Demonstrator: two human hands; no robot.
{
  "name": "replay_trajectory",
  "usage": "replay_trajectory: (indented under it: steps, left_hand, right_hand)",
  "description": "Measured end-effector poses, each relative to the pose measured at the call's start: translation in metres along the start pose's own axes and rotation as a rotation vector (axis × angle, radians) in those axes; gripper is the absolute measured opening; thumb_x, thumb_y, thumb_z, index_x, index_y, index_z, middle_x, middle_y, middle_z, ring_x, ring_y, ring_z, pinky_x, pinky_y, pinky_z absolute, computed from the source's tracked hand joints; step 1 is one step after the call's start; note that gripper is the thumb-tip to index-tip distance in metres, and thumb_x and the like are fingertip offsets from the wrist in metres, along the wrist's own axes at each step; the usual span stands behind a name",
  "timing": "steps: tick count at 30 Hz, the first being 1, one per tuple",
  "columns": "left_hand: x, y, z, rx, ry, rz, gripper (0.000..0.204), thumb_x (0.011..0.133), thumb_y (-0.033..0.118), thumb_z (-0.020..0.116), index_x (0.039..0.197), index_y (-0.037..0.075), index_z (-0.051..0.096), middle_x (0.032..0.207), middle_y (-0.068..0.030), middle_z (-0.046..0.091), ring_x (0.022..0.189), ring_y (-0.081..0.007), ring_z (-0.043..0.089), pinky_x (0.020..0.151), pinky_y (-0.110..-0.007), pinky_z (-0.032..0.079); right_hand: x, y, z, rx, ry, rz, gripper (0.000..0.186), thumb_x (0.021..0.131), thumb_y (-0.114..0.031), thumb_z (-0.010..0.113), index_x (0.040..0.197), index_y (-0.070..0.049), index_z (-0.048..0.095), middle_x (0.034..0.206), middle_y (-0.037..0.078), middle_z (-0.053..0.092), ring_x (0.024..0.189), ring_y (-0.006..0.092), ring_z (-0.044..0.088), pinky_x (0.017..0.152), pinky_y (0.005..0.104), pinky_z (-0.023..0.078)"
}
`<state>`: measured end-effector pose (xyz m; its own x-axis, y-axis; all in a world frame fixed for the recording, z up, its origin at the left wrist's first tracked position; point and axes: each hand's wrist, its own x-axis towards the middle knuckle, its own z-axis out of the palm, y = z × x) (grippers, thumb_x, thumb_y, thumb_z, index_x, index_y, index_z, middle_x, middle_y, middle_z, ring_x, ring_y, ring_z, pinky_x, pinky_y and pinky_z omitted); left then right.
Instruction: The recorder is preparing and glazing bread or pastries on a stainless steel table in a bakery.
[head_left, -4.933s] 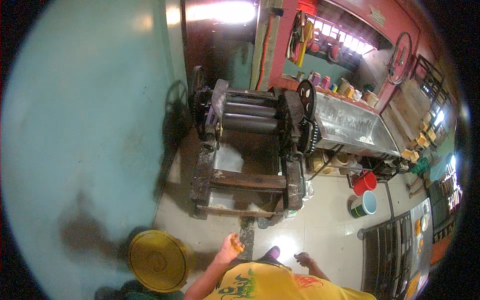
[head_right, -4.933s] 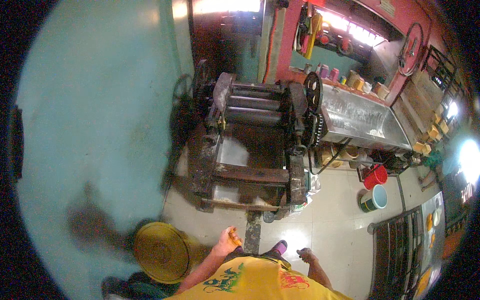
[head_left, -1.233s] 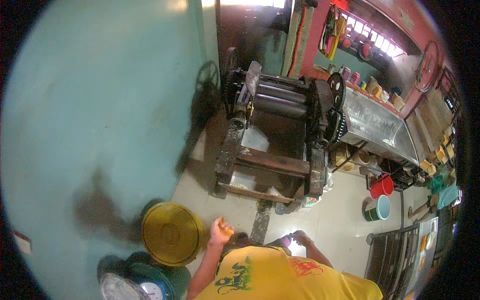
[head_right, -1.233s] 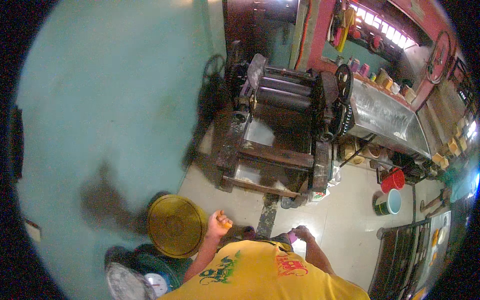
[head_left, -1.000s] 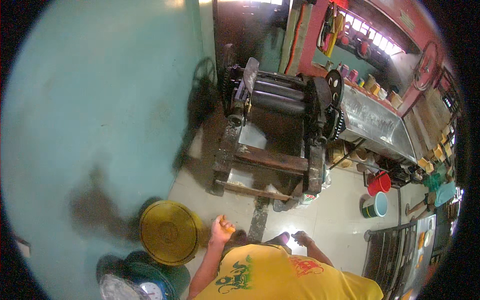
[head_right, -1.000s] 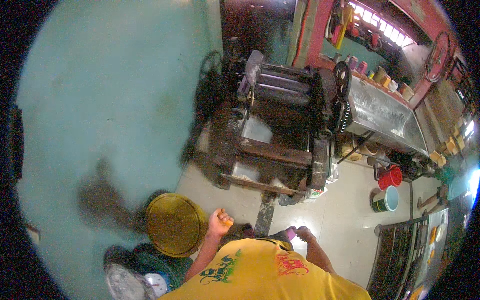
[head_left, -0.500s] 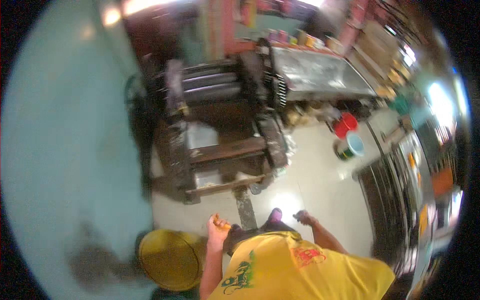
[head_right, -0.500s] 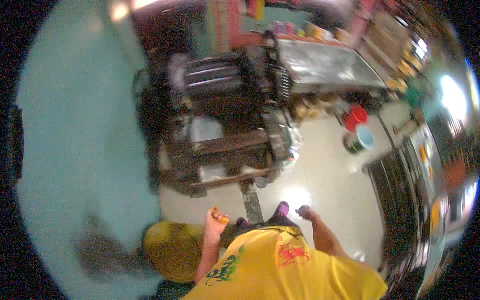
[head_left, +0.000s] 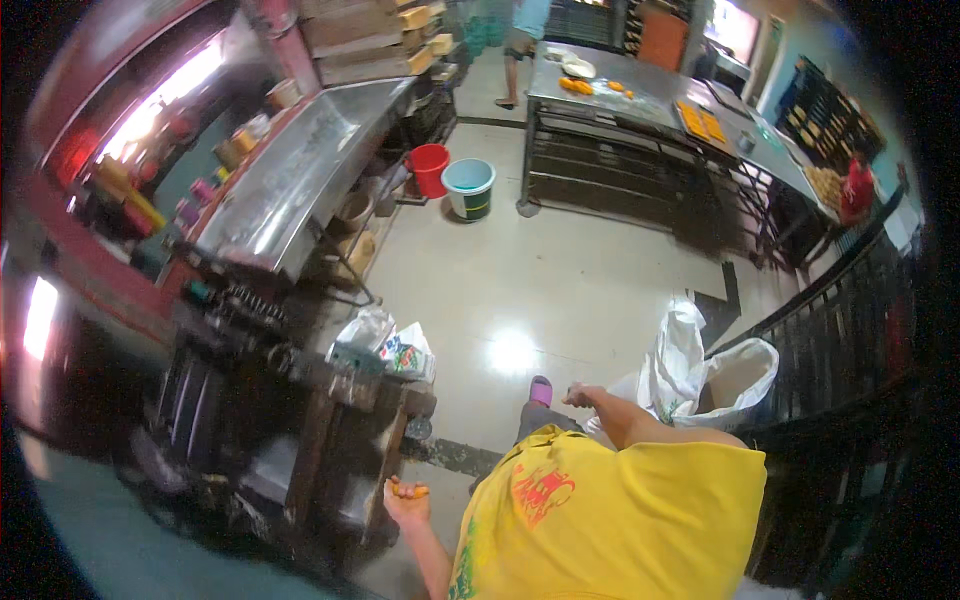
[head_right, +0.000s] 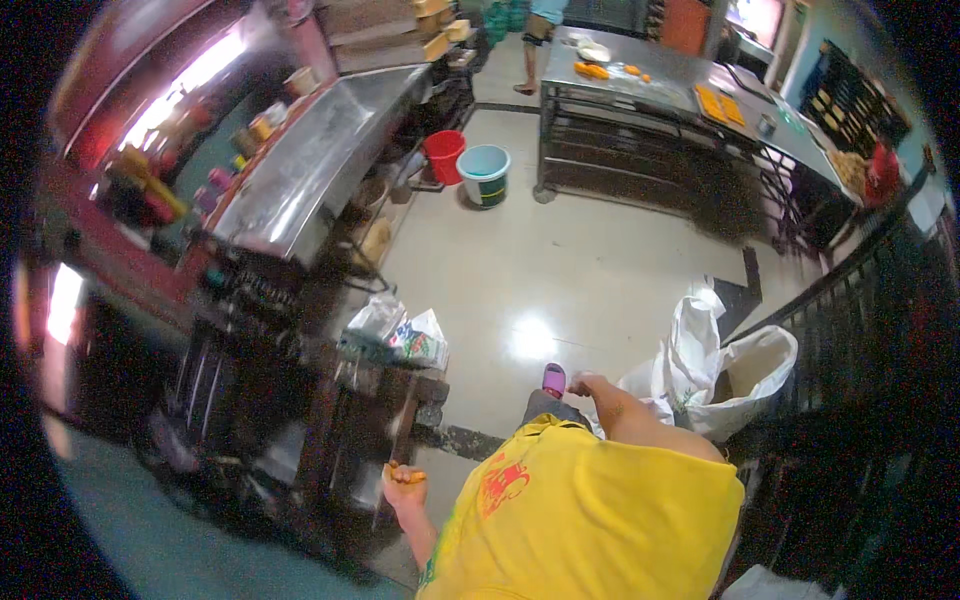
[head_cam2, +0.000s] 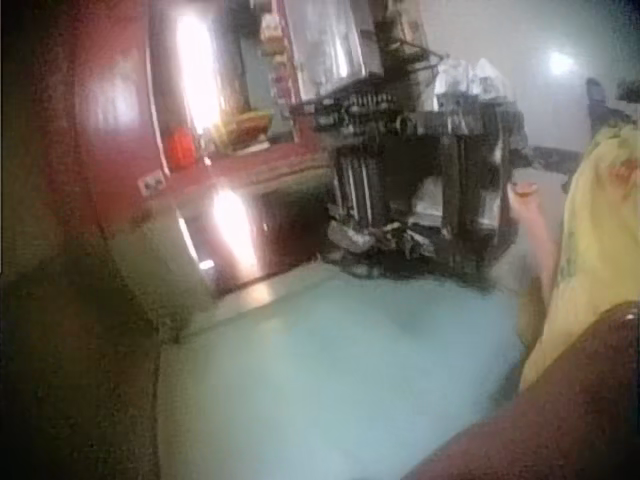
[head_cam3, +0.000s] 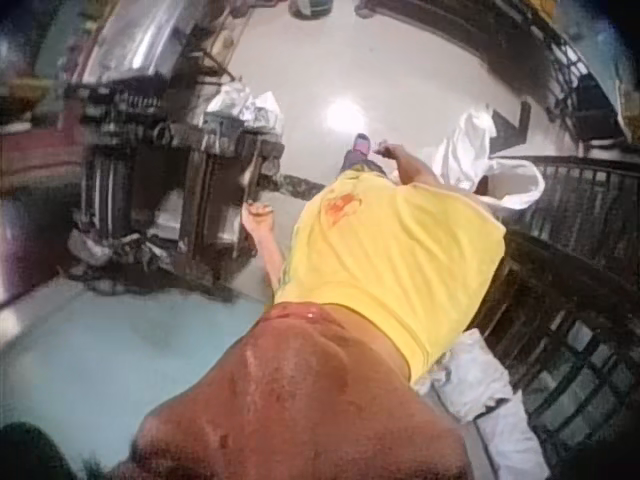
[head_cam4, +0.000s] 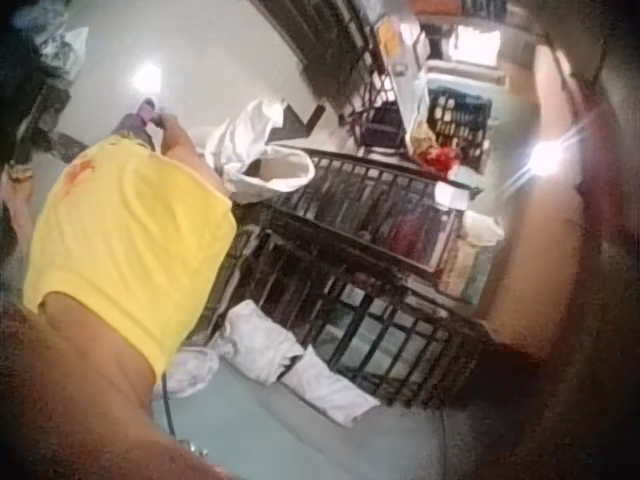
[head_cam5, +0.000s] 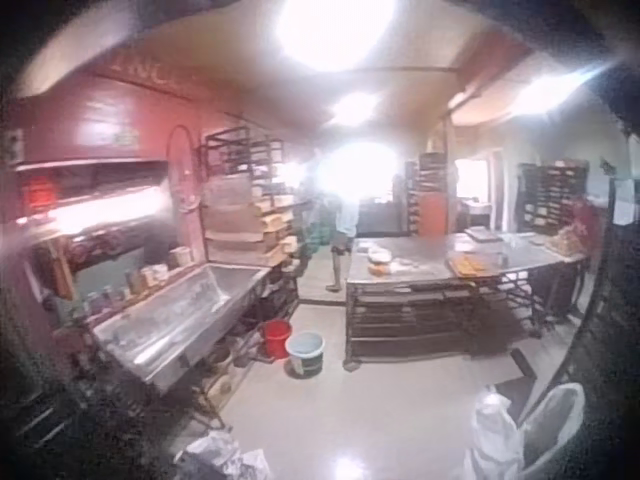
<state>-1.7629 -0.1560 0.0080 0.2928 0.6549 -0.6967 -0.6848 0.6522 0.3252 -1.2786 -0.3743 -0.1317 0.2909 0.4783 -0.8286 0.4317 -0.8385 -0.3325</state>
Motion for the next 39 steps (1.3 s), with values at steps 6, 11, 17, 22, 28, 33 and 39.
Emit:
replay_trajectory:
  steps: [6, 11, 17, 22, 28, 33, 39]
  left_hand:
    - [0.068, -0.078, 0.096, 0.018, 0.001, -0.079, 0.019, 0.103, 0.029, 0.052, 0.092, 0.015, 0.057, 0.060, 0.0065, 0.040, 0.051, -0.0092, 0.037, 0.058, -0.030, 0.039]
    - [0.125, -0.188, 0.220, 0.239, -0.028, -0.298, 0.015, 0.100, 0.027, 0.056, 0.090, 0.016, 0.055, 0.065, 0.0051, 0.041, 0.058, -0.0122, 0.041, 0.060, -0.033, 0.038]
    - [0.184, -0.333, 0.416, 0.531, -0.236, -0.510, 0.016, 0.099, 0.028, 0.058, 0.088, 0.016, 0.057, 0.066, 0.0042, 0.043, 0.060, -0.0141, 0.043, 0.064, -0.035, 0.040]
    - [0.241, -0.419, 0.518, 0.623, -0.384, -0.667, 0.019, 0.102, 0.031, 0.055, 0.091, 0.015, 0.057, 0.066, 0.0034, 0.044, 0.060, -0.0144, 0.043, 0.066, -0.037, 0.042]
    - [0.333, -0.513, 0.611, 0.703, -0.256, -0.711, 0.017, 0.101, 0.026, 0.052, 0.090, 0.014, 0.052, 0.066, 0.0015, 0.041, 0.060, -0.0153, 0.041, 0.063, -0.036, 0.040]
    - [0.405, -0.605, 0.723, 0.818, -0.166, -0.697, 0.019, 0.101, 0.027, 0.052, 0.088, 0.013, 0.051, 0.072, -0.0033, 0.047, 0.067, -0.0211, 0.046, 0.066, -0.038, 0.042]
    - [0.448, -0.727, 0.877, 1.070, -0.642, -0.773, 0.012, 0.103, 0.021, 0.053, 0.104, 0.010, 0.051, 0.094, -0.0073, 0.056, 0.081, -0.0213, 0.056, 0.073, -0.039, 0.050]
  right_hand:
    - [0.055, 0.106, -0.030, 0.144, -0.058, 0.161, 0.046, 0.093, -0.049, 0.060, 0.085, -0.006, 0.073, 0.081, 0.012, 0.072, 0.073, 0.0244, 0.068, 0.069, 0.0425, 0.056]
    - [0.033, 0.113, -0.124, 0.146, 0.081, 0.104, 0.048, 0.094, -0.050, 0.058, 0.095, -0.005, 0.075, 0.094, 0.017, 0.075, 0.086, 0.0342, 0.071, 0.079, 0.0465, 0.056]
    - [0.043, 0.179, -0.201, 0.418, 0.427, 0.159, 0.052, 0.090, -0.047, 0.061, 0.113, -0.001, 0.072, 0.118, 0.025, 0.070, 0.114, 0.0392, 0.066, 0.098, 0.0472, 0.051]
    - [0.075, 0.229, -0.212, 0.513, 0.544, 0.318, 0.051, 0.091, -0.045, 0.061, 0.117, -0.002, 0.071, 0.119, 0.026, 0.069, 0.110, 0.0416, 0.068, 0.096, 0.0486, 0.053]
    - [0.086, 0.260, -0.229, 0.654, 0.351, 0.430, 0.048, 0.092, -0.039, 0.053, 0.117, -0.002, 0.071, 0.119, 0.022, 0.071, 0.112, 0.0380, 0.069, 0.096, 0.0478, 0.054]
    - [0.112, 0.297, -0.286, 0.863, 0.189, 0.386, 0.051, 0.091, -0.046, 0.060, 0.093, 0.004, 0.069, 0.074, 0.013, 0.067, 0.065, 0.0230, 0.062, 0.060, 0.0427, 0.051]
    - [0.166, 0.323, -0.445, 1.248, 0.744, 0.459, 0.037, 0.088, -0.034, 0.067, 0.107, -0.002, 0.071, 0.094, 0.017, 0.071, 0.079, 0.0277, 0.067, 0.071, 0.0419, 0.055]
